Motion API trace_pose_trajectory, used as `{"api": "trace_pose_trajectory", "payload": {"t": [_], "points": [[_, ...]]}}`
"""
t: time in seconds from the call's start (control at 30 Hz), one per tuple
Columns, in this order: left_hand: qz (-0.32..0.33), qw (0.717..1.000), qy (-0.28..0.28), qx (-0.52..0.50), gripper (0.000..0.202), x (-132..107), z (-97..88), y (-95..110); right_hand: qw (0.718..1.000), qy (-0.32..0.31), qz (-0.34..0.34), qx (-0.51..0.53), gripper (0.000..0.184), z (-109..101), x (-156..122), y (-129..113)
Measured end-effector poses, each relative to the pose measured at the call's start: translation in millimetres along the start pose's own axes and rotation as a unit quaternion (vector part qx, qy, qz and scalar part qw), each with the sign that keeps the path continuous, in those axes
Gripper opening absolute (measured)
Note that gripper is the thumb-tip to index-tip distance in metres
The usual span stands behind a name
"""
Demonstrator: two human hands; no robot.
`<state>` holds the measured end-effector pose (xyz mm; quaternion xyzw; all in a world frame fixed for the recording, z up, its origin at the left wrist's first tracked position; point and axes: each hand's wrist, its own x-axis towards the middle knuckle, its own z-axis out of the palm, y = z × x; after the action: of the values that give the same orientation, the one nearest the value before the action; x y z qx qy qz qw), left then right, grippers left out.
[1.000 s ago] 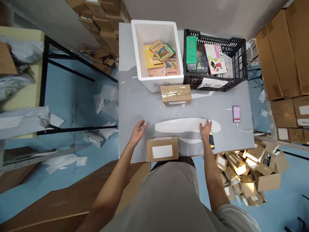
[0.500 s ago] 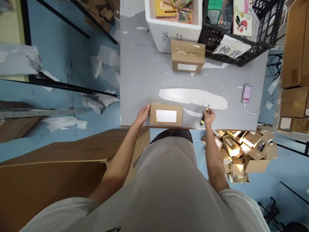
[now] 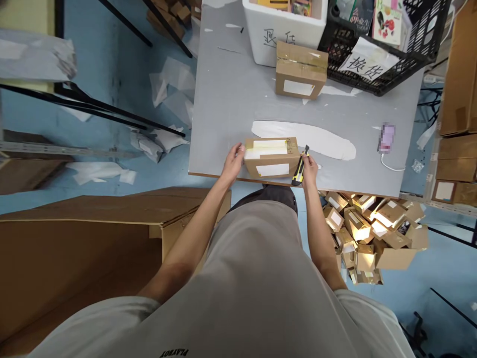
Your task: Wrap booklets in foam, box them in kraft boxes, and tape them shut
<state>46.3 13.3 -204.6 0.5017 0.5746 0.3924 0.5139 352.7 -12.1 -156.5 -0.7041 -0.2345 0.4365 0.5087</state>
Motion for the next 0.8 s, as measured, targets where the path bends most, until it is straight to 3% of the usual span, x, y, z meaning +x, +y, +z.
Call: {"api": "trace_pose_trajectory", "payload": {"t": [0.1,0.27,0.4,0.5,0.6,0.7,0.8], "points": [[0.004,1.0,0.002,-0.028,0.082,-15.5,16.1,5.8,0.999,-0.009,-0.038,-0.022,0.053,-23.7,-3.9,-5.0],[0.034,0.997,-0.065,-0.04,0.069,-25.2,34.5,7.9,0.99,-0.01,-0.081,-0.115,0.063,-52.3,-2.9,-5.3],[0.047,0.989,-0.135,-0.025,0.079,-24.3,35.1,1.6,0.968,-0.038,-0.137,-0.208,0.07,-68.7,1.9,-21.7],[0.055,0.985,-0.162,-0.013,0.083,-23.1,30.2,1.1,0.935,-0.097,-0.197,-0.279,0.072,-64.7,-3.0,-49.9],[0.056,0.982,-0.179,-0.011,0.086,-21.4,24.8,2.6,0.858,-0.216,-0.251,-0.393,0.064,-40.3,-15.9,-79.1],[0.059,0.979,-0.194,-0.019,0.092,-19.6,21.5,2.6,0.735,-0.328,-0.278,-0.524,0.054,-4.0,-29.6,-95.4],[0.064,0.976,-0.206,-0.026,0.095,-18.3,20.4,1.9,0.615,-0.388,-0.287,-0.624,0.044,29.6,-39.6,-99.5]]}}
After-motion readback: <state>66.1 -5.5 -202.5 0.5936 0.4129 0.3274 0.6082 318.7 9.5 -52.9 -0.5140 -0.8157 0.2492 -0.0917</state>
